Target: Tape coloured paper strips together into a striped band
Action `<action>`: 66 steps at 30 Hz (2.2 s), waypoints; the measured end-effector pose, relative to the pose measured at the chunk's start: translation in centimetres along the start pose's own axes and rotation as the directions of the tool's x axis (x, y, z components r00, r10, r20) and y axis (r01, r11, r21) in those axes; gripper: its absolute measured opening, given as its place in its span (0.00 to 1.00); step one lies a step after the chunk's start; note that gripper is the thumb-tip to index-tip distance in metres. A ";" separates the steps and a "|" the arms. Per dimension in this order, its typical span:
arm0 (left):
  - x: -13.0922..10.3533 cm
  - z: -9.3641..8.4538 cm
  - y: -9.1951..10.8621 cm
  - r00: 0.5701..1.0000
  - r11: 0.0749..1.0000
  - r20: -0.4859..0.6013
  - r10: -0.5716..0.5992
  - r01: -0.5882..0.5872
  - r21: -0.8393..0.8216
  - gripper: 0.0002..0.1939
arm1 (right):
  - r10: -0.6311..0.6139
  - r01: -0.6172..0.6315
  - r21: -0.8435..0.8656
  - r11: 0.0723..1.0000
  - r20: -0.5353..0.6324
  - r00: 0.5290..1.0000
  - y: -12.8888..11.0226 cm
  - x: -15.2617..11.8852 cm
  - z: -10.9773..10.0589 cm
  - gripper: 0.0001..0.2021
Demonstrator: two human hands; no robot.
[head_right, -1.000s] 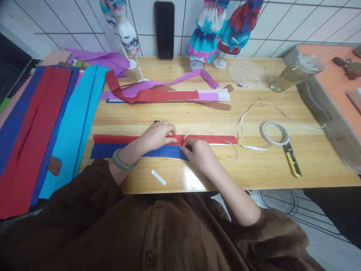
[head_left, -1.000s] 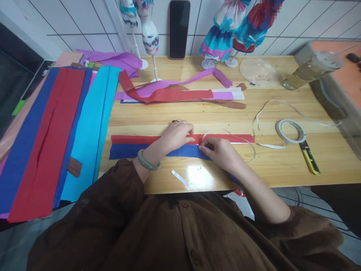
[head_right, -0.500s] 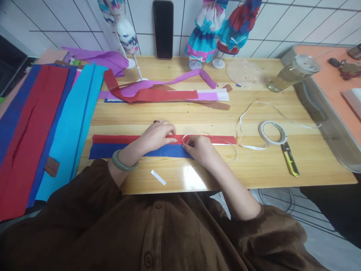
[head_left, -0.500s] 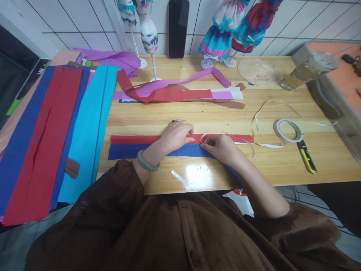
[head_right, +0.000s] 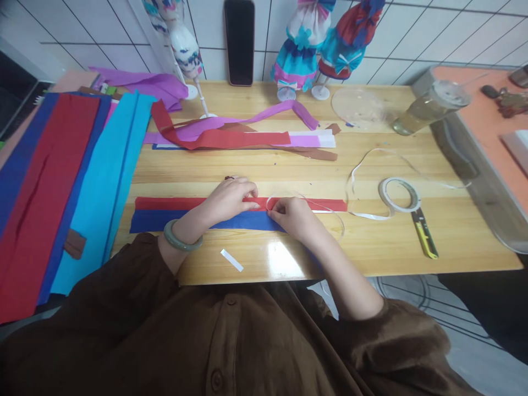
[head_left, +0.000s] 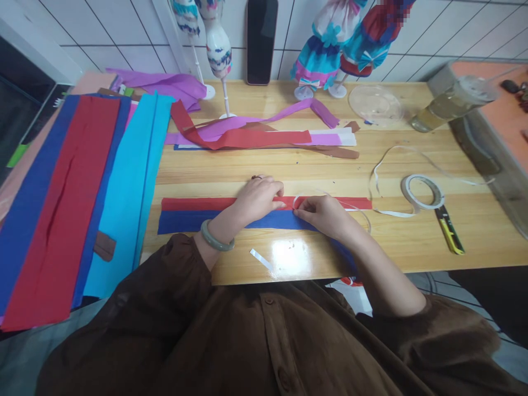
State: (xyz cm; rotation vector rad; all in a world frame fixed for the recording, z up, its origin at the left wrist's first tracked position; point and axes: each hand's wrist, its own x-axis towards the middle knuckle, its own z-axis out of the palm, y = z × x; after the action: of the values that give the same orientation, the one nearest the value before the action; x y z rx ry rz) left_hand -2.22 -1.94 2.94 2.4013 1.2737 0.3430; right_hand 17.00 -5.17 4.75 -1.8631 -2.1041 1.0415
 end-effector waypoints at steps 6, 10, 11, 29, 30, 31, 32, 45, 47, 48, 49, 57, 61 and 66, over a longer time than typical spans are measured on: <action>0.0 0.0 0.0 1.000 1.000 -0.013 0.003 -0.003 0.001 0.10 | 0.011 -0.011 -0.001 1.000 0.013 1.000 0.0 0.0 0.0 0.12; 0.0 0.2 0.0 1.000 1.000 -0.020 0.012 -0.012 0.001 0.10 | 0.037 -0.038 -0.051 0.998 -0.012 0.999 -0.5 0.1 -0.1 0.11; 0.0 0.2 0.0 1.000 1.000 -0.019 0.016 -0.016 -0.001 0.10 | 0.040 -0.040 -0.058 0.997 -0.015 0.999 -0.6 0.1 -0.2 0.10; -11.9 1.1 3.9 0.954 0.934 -0.244 -0.175 0.240 0.264 0.24 | -0.031 0.040 -0.099 0.994 0.092 0.995 0.5 0.9 -0.8 0.10; -12.2 1.5 4.0 0.943 0.922 -0.260 -0.208 0.278 0.270 0.26 | -0.035 0.045 -0.095 0.994 0.097 0.995 0.5 0.9 -0.8 0.10; -12.5 1.7 3.9 0.935 0.911 -0.265 -0.235 0.307 0.275 0.28 | -0.041 0.050 -0.090 0.995 0.103 0.994 0.5 0.9 -0.8 0.11; -12.6 1.8 3.9 0.930 0.903 -0.264 -0.256 0.327 0.278 0.29 | -0.044 0.053 -0.085 0.995 0.107 0.993 0.5 0.9 -0.8 0.11; -9.1 1.9 6.6 0.945 0.901 -0.175 -0.278 0.319 0.294 0.30 | -0.085 0.089 -0.048 0.995 0.078 0.993 0.9 1.1 -0.6 0.11; -8.0 2.4 7.3 0.958 0.915 -0.156 -0.241 0.278 0.291 0.31 | -0.093 0.096 -0.043 0.994 0.066 0.994 0.9 1.0 -0.5 0.11; -7.5 2.6 7.6 0.963 0.920 -0.148 -0.224 0.259 0.293 0.32 | -0.095 0.098 -0.043 0.994 0.059 0.994 0.9 1.0 -0.5 0.10; -7.1 2.8 7.9 0.968 0.924 -0.141 -0.207 0.241 0.298 0.32 | -0.098 0.100 -0.044 0.994 0.049 0.994 0.9 0.9 -0.4 0.10; -5.5 3.8 8.9 0.986 0.934 -0.127 -0.104 0.141 0.328 0.30 | -0.125 0.125 -0.002 0.992 0.047 0.991 1.0 0.3 -0.6 0.07; -5.4 3.7 8.9 0.988 0.936 -0.112 -0.102 0.133 0.325 0.29 | -0.116 0.112 0.062 0.992 0.077 0.990 1.5 0.1 -0.8 0.08; -5.5 3.6 8.9 0.989 0.938 -0.109 -0.103 0.133 0.319 0.27 | -0.107 0.107 -0.009 0.994 -0.030 0.994 0.8 -0.4 -1.0 0.12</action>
State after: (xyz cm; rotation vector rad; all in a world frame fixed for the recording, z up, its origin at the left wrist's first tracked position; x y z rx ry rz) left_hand 2.64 -11.80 3.66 2.5862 1.6184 0.2216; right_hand 18.29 -5.16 5.18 -1.7366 -2.1665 0.9766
